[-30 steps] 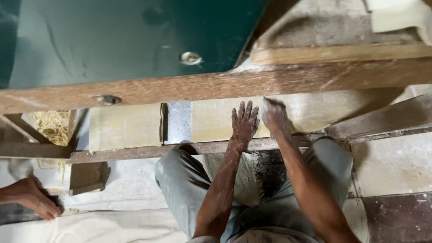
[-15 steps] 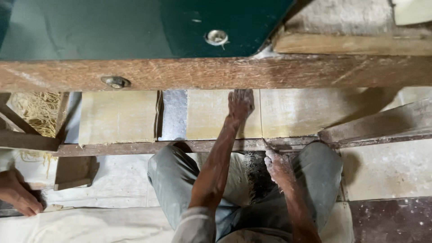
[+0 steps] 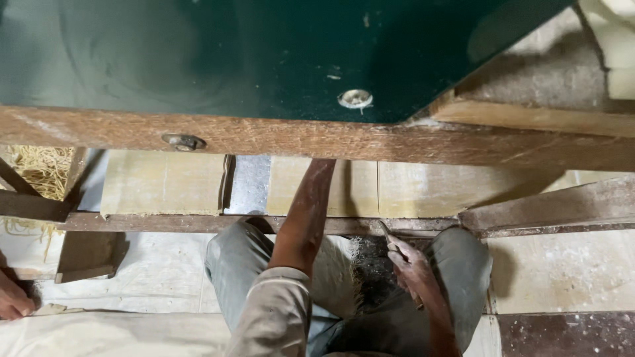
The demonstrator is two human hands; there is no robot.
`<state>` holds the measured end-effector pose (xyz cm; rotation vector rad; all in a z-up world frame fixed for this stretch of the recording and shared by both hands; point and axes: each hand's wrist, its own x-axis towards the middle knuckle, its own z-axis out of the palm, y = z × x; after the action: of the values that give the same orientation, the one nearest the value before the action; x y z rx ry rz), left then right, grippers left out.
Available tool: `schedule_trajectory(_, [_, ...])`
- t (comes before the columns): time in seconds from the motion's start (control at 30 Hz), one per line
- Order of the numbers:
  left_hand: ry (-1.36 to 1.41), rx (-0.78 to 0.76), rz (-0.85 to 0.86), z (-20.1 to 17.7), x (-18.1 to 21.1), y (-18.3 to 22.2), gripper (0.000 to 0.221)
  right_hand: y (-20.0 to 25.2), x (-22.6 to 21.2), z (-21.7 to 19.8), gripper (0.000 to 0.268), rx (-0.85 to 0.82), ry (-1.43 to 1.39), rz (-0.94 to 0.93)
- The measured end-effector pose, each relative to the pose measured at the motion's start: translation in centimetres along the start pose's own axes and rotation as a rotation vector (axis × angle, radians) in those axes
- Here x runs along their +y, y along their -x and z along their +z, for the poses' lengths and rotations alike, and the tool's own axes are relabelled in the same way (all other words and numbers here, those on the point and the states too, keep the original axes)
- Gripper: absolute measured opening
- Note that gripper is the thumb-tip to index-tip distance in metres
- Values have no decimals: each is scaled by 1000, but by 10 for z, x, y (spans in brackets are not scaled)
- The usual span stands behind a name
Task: The person cuts sheets of dough into rectangles and stacks them onto a pile.
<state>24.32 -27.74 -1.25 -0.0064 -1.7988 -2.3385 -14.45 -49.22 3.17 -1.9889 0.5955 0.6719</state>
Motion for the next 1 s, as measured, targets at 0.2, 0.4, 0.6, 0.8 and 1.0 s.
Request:
schedule_trajectory(0.2, [-1003, 1328, 132, 52, -76, -88, 45, 8, 14, -1, 50, 21, -63, -84])
schedule_trajectory(0.4, [-1067, 2661, -1199, 151, -18, -142, 45, -11, 29, 10, 45, 58, 123, -293])
schedule_trajectory(0.6, [-517, 3718, 83, 311, 9, -206, 31, 5, -1, 15, 43, 87, 107, -58])
schedule_trajectory(0.8, [301, 4291, -180, 418, -115, -247, 62, -22, 41, 21, 45, -60, -219, -163])
schedule_trajectory(1.0, [247, 4046, -727, 433, -151, -269, 46, -29, 45, 23, 47, 65, -65, -140])
